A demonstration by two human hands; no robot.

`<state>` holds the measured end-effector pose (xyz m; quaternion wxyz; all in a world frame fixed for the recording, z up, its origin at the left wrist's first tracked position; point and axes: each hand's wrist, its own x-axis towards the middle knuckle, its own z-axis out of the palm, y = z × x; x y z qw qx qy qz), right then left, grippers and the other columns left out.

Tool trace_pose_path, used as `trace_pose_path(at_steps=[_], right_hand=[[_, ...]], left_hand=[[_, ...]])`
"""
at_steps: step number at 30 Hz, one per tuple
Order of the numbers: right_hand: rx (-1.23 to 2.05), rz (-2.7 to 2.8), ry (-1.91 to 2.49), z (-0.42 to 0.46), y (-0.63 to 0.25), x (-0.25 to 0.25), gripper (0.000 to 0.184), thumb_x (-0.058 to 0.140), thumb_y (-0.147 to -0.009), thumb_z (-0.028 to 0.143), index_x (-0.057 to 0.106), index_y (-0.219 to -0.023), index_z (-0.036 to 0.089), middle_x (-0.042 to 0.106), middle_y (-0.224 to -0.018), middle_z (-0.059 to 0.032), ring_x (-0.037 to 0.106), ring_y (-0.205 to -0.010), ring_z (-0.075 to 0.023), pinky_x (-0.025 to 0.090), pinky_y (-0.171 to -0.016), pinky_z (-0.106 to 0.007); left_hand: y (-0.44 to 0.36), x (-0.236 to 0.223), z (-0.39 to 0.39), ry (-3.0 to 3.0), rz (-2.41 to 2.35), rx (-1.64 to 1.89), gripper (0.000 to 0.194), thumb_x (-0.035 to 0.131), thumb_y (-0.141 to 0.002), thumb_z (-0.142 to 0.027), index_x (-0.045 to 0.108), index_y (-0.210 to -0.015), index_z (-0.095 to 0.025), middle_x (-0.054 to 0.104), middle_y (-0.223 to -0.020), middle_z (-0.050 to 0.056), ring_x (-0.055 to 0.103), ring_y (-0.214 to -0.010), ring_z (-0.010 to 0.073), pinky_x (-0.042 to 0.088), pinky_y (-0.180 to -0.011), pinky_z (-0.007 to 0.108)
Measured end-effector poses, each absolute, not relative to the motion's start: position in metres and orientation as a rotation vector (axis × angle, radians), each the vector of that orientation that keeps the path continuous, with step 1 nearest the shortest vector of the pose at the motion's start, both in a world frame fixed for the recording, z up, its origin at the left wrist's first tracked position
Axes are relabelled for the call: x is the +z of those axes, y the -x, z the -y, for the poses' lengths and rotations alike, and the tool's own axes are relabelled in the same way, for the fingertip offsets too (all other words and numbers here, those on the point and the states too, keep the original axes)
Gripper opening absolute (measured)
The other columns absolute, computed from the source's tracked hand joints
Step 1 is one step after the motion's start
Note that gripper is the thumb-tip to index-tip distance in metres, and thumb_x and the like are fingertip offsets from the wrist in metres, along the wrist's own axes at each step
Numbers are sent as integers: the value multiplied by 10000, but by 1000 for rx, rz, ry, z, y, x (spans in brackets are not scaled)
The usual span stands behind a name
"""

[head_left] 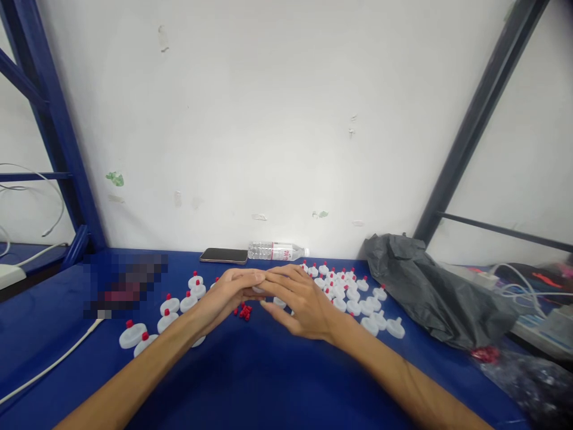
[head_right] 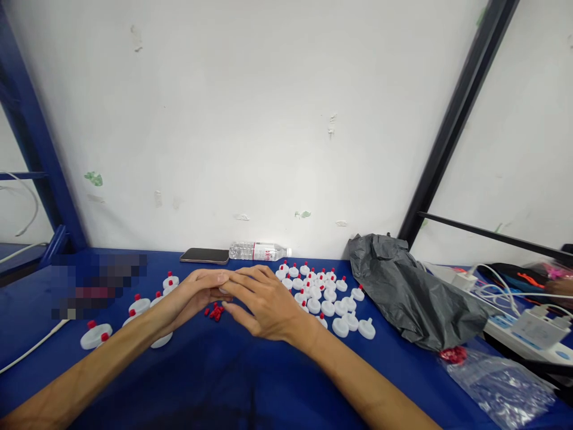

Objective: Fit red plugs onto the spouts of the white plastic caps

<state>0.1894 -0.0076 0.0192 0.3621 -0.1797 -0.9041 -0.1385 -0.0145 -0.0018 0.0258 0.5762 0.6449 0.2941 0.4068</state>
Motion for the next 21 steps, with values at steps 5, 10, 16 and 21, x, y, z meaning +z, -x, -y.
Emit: trace_pose_path(at_steps=[5, 10, 16, 21], right_hand=[[-201, 2342, 657, -1, -201, 25, 376, 419, -1024, 229, 555, -1374, 232, 667, -1304, -69, 574, -1203, -232, 418, -1054, -478], [-117, 2475, 943, -15, -209, 12, 404, 312, -1066, 334, 595, -1342, 249, 661, -1326, -49, 537, -1283, -257, 315, -1133, -561], [-115, 2523, 1028, -21, -216, 16, 464, 232, -1079, 363, 681, -1137, 261, 724, -1173, -31, 596, -1195, -241, 322, -1110, -548], [-259, 2397, 1128, -27, -236, 42, 400, 322, -1065, 350, 698, -1020, 219, 744, -959, -50, 653, -993, -213, 363, -1052, -443]], left_hand=[[22, 27, -5, -1943, -1206, 1087, 384, 416, -938, -466, 686, -946, -193, 727, -886, 57, 639, -845, 231, 469, -729, 342], [36, 27, -8, -2664, -1825, 767, 236, 447, -869, -242, 557, -662, -215, 657, -713, 78, 574, -819, 278, 410, -748, 394], [41, 14, -8, -2724, -1717, 378, 149, 486, -801, -206, 573, -681, -216, 657, -712, 78, 577, -797, 281, 390, -710, 375], [46, 13, -5, -2690, -1671, 262, 167, 508, -773, -232, 635, -882, -236, 675, -787, 57, 590, -798, 274, 394, -733, 376]])
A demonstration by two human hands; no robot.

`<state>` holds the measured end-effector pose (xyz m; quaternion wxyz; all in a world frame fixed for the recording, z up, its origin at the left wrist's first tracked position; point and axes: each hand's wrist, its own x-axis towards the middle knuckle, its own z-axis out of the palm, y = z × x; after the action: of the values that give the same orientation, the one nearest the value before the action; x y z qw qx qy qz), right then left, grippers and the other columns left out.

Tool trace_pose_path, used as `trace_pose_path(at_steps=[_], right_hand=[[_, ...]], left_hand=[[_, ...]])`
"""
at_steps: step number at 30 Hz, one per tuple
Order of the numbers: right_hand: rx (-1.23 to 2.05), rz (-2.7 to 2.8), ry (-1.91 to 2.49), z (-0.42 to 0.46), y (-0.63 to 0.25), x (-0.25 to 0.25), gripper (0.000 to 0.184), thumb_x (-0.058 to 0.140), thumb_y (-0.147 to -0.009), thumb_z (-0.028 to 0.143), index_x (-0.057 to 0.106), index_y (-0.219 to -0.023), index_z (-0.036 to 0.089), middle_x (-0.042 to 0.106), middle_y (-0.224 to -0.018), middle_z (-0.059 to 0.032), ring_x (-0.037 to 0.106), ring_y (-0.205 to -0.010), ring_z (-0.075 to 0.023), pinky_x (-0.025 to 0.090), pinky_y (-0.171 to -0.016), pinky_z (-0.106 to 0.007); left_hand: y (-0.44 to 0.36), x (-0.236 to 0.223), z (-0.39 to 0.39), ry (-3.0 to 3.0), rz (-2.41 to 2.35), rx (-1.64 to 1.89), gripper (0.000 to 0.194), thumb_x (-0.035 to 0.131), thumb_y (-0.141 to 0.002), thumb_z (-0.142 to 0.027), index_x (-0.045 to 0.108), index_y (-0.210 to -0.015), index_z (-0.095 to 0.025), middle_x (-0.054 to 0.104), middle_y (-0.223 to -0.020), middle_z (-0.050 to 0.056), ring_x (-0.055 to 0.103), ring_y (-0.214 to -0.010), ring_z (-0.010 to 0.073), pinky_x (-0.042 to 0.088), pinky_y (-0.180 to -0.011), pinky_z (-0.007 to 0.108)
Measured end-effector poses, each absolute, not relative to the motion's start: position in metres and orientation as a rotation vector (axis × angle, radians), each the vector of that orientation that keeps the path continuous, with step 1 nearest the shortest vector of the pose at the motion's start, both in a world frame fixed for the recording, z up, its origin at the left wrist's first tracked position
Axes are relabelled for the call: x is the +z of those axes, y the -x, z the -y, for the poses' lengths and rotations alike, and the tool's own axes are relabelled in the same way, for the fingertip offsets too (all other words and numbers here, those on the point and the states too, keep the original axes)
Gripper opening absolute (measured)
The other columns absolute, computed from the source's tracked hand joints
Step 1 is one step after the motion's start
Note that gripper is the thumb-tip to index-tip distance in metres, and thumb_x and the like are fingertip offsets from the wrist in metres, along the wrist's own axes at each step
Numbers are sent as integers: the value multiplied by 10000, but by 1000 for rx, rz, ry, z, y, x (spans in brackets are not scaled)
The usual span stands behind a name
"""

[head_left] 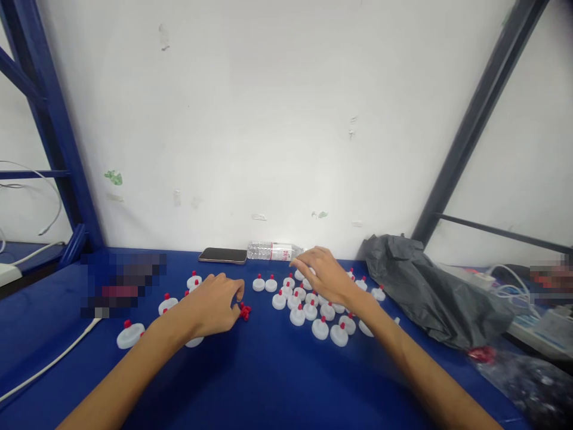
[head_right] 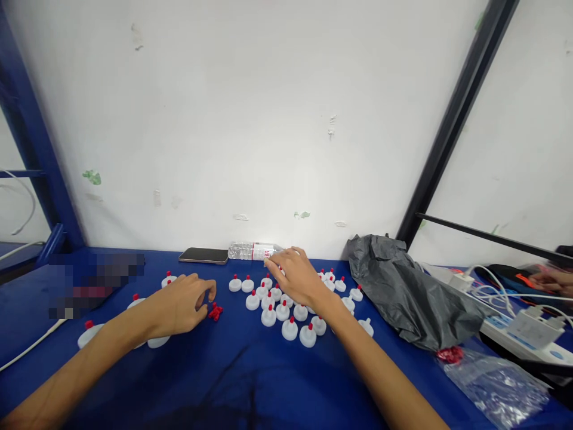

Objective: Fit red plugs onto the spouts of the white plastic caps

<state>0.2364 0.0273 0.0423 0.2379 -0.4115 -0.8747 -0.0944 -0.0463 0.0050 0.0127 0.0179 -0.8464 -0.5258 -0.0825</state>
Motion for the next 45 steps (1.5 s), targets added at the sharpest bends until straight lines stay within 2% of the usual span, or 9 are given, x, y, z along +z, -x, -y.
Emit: trace_pose_path(at_steps=[5, 11, 15, 20, 24, 32, 36, 41, 45], right_hand=[[-397, 2289, 1229, -35, -266, 58, 296, 439, -1024, 312, 711, -963, 212, 751, -928, -43, 650, -953, -217, 316, -1074, -440], [-478, 2162, 1381, -45, -298, 64, 296, 442, -1004, 300, 718, -953, 207, 759, -940, -53, 656, -965, -233, 359, -1013, -397], [-436, 2201, 1544, -51, -314, 65, 292, 456, -988, 318, 725, -960, 210, 768, -867, -46, 686, -874, -233, 400, -925, -362], [-353, 2207, 1641, -52, -330, 67, 273, 477, -972, 333, 726, -979, 222, 780, -848, -21, 705, -750, -195, 440, -731, -277], [-330, 2194, 1683, -54, -333, 65, 267, 482, -968, 326, 728, -979, 222, 784, -866, -26, 710, -756, -201, 445, -739, -280], [-169, 2097, 1781, -20, -338, 79, 238, 519, -948, 342, 717, -1003, 222, 775, -849, -50, 716, -786, -212, 466, -697, -284], [-131, 1855, 1840, 32, -362, 45, 289, 497, -946, 440, 675, -1088, 263, 774, -927, -40, 725, -834, -224, 512, -736, -305], [-76, 1642, 1883, 70, -398, -37, 514, 556, -869, 575, 639, -1211, 200, 758, -1038, -99, 729, -860, -268, 566, -801, -382], [-80, 1737, 1768, 74, -403, -59, 430, 604, -839, 592, 710, -1097, 264, 738, -1145, -80, 682, -1064, -317, 512, -977, -472]], left_hand=[[48, 19, -2, 2725, 1691, -133, 168, 558, -742, -243, 635, -890, -224, 693, -790, 39, 604, -746, 247, 397, -735, 360], [47, 13, -4, 2747, 1667, -174, 130, 557, -739, -175, 658, -809, -215, 701, -728, 9, 615, -681, 200, 396, -742, 323], [47, 11, -5, 2730, 1663, -202, 141, 533, -758, -159, 662, -790, -206, 710, -722, 15, 618, -677, 201, 386, -720, 312], [45, 15, -5, 2717, 1663, -247, 163, 495, -820, -198, 655, -794, -210, 715, -781, 33, 628, -777, 231, 379, -700, 321], [43, 24, -2, 2701, 1695, -356, 149, 489, -850, -260, 630, -826, -216, 700, -860, 45, 616, -864, 247, 407, -711, 331], [39, 24, -4, 2680, 1594, -529, 192, 479, -867, -273, 660, -918, -237, 693, -920, 51, 629, -886, 241, 461, -753, 347], [38, 18, -9, 2649, 1481, -596, 262, 458, -891, -254, 679, -1030, -249, 712, -986, 63, 646, -944, 255, 490, -821, 384], [33, 19, -7, 2567, 1285, -745, 326, 393, -959, -267, 696, -1070, -218, 724, -1063, 78, 642, -1008, 252, 505, -905, 415], [24, 17, 17, 2583, 1264, -851, 397, 338, -982, -292, 714, -1101, -249, 715, -1035, 67, 654, -945, 234, 544, -865, 398]])
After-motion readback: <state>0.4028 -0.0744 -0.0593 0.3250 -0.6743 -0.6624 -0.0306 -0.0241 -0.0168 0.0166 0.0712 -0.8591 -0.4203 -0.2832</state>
